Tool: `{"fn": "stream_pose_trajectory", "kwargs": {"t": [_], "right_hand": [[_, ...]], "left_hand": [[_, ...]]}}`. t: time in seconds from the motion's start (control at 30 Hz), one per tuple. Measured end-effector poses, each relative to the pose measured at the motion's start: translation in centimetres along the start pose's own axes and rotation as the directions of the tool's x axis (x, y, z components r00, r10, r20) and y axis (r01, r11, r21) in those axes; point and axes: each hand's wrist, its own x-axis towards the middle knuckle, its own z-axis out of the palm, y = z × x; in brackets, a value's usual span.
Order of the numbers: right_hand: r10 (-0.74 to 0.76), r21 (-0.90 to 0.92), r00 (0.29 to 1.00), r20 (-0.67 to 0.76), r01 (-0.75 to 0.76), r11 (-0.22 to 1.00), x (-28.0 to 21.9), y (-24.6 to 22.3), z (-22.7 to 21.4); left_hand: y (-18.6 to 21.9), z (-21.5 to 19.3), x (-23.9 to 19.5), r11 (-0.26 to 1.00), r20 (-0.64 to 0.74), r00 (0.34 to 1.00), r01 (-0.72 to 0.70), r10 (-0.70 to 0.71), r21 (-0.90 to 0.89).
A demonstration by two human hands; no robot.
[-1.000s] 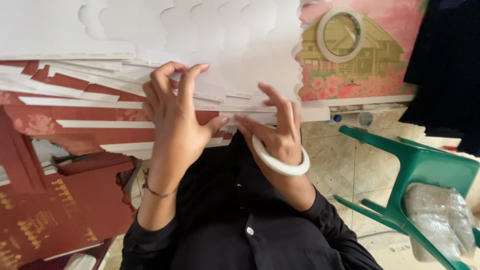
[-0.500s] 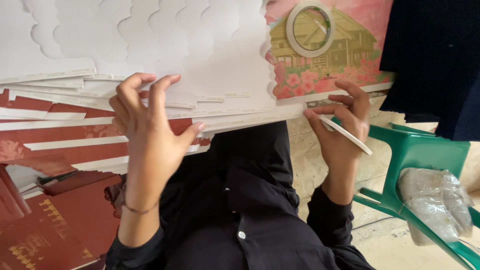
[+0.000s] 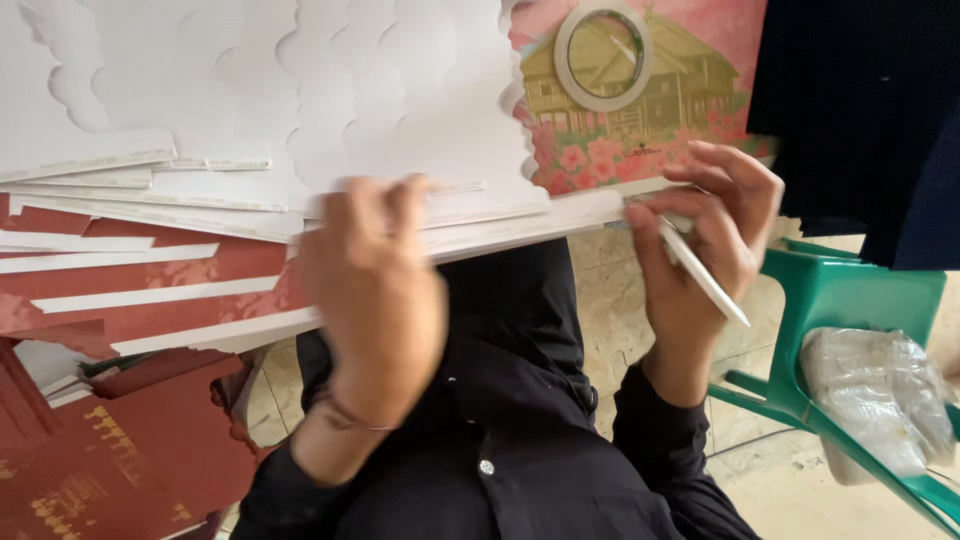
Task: The person sits and applies a strip of white tape along the edge of a stack of white paper sheets. They hold the stack with one hand and press the tape down with the other, working along the length of the stack.
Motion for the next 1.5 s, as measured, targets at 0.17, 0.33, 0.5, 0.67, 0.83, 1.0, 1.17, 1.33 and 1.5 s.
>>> {"fn": "stream_pose_trajectory", "kwargs": {"t": [0.17, 0.33, 0.5, 0.67, 0.83, 1.0, 1.17, 1.33, 1.5], "right_hand": [[0.022, 0.087, 0.993, 0.114, -0.032, 0.996, -0.2, -0.6, 2.4], [0.039, 0.074, 0.979, 0.202, -0.055, 0.996, -0.4, -0.6, 3.8], [0.031, 0.009, 0.963, 0.269, -0.034, 0.999, -0.6, 1.1, 3.9], [0.004, -0.004, 0.959, 0.284, -0.003, 1.000, -0.5, 1.5, 3.8], [-0.072, -0.133, 0.984, 0.164, 0.095, 0.987, -1.5, 2.9, 4.2], [-0.067, -0.063, 0.987, 0.143, 0.077, 0.995, -1.7, 1.3, 4.3], [-0.198, -0.180, 0.975, 0.099, 0.213, 0.960, -3.0, 0.9, 4.3], [-0.277, -0.219, 0.961, -0.001, 0.270, 0.938, -4.6, 0.2, 4.7], [0.046, 0.008, 0.984, -0.172, -0.045, 0.999, -4.6, -2.5, 3.2]], "left_hand": [[-4.8, 1.3, 0.2, 0.990, -0.024, 0.999, 0.047, -0.044, 0.135], [-7.4, 1.4, 2.1, 0.994, -0.054, 0.995, -0.085, 0.089, 0.067], [-1.4, 2.4, 2.4, 0.884, 0.137, 0.981, -0.059, 0.138, -0.464], [2.0, 5.3, 2.8, 0.893, 0.177, 0.984, 0.045, 0.039, -0.447], [2.5, 5.3, 3.1, 0.901, 0.190, 0.982, 0.091, -0.010, -0.423], [3.1, 5.5, 3.2, 0.911, 0.185, 0.981, 0.134, -0.065, -0.389], [3.1, 5.4, 3.3, 0.912, 0.196, 0.980, 0.121, -0.046, -0.393], [2.6, 5.3, 3.2, 0.894, 0.206, 0.978, 0.102, -0.011, -0.436], [2.4, 5.7, 3.0, 0.873, 0.190, 0.982, 0.079, 0.016, -0.482]]}}
